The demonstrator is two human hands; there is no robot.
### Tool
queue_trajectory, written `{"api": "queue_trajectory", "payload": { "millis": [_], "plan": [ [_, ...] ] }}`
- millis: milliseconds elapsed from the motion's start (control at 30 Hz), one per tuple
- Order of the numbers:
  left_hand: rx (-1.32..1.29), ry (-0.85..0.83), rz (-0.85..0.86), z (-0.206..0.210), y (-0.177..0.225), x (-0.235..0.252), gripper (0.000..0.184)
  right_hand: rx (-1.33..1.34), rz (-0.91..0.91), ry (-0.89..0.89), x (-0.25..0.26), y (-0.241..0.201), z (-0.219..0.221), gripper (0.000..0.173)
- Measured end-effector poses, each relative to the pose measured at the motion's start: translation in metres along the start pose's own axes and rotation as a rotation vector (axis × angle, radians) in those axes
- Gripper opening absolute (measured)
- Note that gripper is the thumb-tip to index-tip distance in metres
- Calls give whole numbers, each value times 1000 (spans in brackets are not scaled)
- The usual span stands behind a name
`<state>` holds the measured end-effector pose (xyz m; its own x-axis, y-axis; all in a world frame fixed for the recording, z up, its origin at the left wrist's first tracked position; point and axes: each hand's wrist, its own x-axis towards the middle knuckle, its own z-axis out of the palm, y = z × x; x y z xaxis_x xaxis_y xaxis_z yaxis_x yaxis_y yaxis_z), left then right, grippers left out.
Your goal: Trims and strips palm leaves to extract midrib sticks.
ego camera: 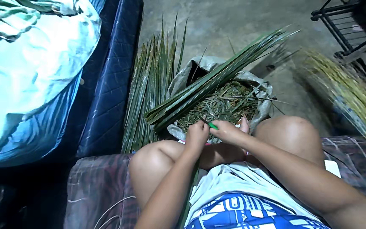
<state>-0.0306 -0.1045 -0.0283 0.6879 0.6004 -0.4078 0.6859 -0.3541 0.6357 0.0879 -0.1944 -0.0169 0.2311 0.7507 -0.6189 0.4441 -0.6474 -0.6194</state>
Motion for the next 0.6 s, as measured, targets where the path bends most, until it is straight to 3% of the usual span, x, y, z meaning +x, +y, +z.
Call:
{"api": "queue_trajectory", "payload": {
  "millis": [167, 333, 600],
  "plan": [
    [4, -4, 43, 2, 1, -1, 44, -173, 122, 165, 13, 3, -11, 36],
    [49, -17, 34, 2, 3, -2, 45, -110, 226, 359, 34, 27, -34, 33],
    [-100, 15, 68, 1, -1, 0, 41, -67, 47, 98, 3, 4, -11, 34]
  ]
}}
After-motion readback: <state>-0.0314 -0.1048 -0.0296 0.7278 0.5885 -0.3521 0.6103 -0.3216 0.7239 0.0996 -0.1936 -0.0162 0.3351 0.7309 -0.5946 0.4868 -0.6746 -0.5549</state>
